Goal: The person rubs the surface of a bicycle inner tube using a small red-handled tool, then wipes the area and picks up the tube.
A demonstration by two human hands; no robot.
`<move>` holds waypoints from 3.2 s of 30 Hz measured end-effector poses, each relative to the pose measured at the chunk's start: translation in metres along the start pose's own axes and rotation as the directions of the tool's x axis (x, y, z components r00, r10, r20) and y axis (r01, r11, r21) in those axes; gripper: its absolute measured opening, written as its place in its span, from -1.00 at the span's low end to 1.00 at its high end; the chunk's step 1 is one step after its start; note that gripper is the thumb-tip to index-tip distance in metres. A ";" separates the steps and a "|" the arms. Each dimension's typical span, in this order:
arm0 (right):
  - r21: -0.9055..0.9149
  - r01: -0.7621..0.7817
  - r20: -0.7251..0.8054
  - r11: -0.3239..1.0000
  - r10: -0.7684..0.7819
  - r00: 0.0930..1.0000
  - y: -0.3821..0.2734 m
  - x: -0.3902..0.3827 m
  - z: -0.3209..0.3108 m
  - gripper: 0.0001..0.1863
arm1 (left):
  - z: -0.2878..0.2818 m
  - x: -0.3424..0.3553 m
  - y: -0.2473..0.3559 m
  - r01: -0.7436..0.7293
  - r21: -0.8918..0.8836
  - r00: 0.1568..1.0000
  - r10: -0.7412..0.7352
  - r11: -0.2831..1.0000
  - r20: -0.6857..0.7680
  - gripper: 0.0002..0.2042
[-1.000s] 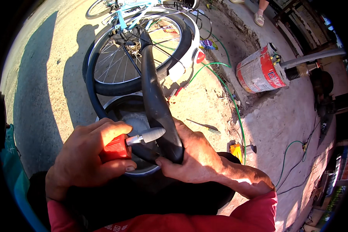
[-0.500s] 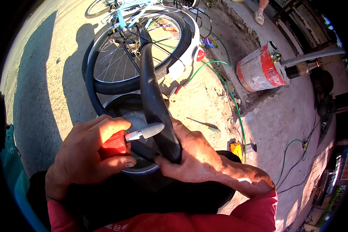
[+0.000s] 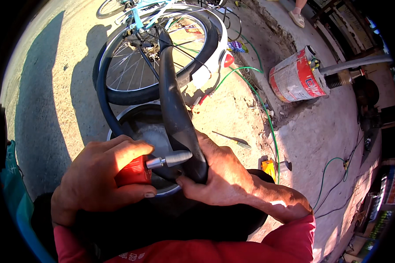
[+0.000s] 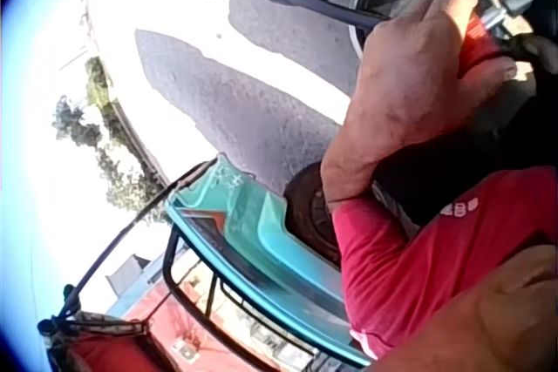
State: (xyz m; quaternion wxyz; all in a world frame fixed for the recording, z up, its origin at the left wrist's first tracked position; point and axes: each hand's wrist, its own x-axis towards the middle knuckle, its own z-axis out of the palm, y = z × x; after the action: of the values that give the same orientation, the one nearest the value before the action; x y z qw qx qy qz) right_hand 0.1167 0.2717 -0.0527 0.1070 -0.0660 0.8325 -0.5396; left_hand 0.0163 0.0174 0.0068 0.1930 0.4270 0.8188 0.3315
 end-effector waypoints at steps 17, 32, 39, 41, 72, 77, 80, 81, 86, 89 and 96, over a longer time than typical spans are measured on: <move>0.040 -0.099 -0.052 0.994 0.101 0.994 -0.014 -0.004 -0.003 -0.07 | 0.003 -0.005 -0.002 0.000 0.025 0.999 0.001 1.000 -0.048 -0.37; 0.034 -0.011 -0.034 0.999 0.013 0.999 -0.007 -0.001 -0.001 -0.09 | 0.006 -0.004 -0.005 0.019 0.037 0.992 -0.014 0.999 -0.123 -0.36; -0.002 -0.001 -0.024 1.000 0.001 1.000 -0.010 -0.002 -0.001 -0.08 | 0.005 -0.008 -0.002 -0.021 0.046 0.991 0.027 0.999 -0.129 -0.37; -0.041 -0.017 -0.037 0.999 0.016 0.999 -0.011 -0.002 -0.003 -0.08 | 0.005 -0.006 -0.009 -0.028 0.019 0.986 0.031 0.999 -0.162 -0.38; 0.204 -0.073 -0.102 0.976 0.095 0.990 -0.009 -0.004 -0.007 -0.08 | -0.006 -0.008 -0.007 -0.012 0.022 0.994 0.014 1.000 -0.112 -0.40; 0.161 -0.011 -0.083 0.987 0.025 0.996 -0.008 -0.005 -0.006 -0.12 | -0.002 -0.005 -0.011 0.004 0.011 0.994 -0.003 1.000 -0.105 -0.38; 0.124 -0.040 -0.044 0.992 0.046 0.998 -0.012 -0.005 -0.009 -0.11 | 0.003 -0.003 -0.011 -0.019 -0.016 0.992 0.017 1.000 -0.121 -0.36; 0.122 -0.040 -0.045 0.992 0.046 0.998 -0.013 -0.005 -0.008 -0.11 | 0.002 -0.004 -0.008 -0.020 -0.016 0.992 0.017 1.000 -0.122 -0.36; 0.189 -0.117 -0.056 0.975 0.130 0.990 -0.012 -0.003 -0.005 -0.09 | 0.004 -0.003 -0.007 0.005 0.010 0.996 -0.004 1.000 -0.091 -0.40; 0.166 -0.133 -0.048 0.977 0.143 0.989 -0.015 -0.003 -0.005 -0.08 | 0.001 -0.004 -0.006 0.010 0.021 0.996 -0.008 1.000 -0.087 -0.39; 0.097 -0.034 -0.043 0.995 0.038 0.998 -0.009 -0.003 -0.006 -0.12 | 0.003 -0.006 -0.007 -0.039 0.040 0.994 0.042 0.998 -0.096 -0.36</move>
State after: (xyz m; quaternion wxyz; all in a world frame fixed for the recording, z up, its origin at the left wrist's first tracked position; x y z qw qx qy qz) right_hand 0.1185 0.2735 -0.0416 0.1012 -0.0338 0.8089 -0.5782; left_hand 0.0173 0.0106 -0.0004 0.1380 0.4306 0.8246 0.3399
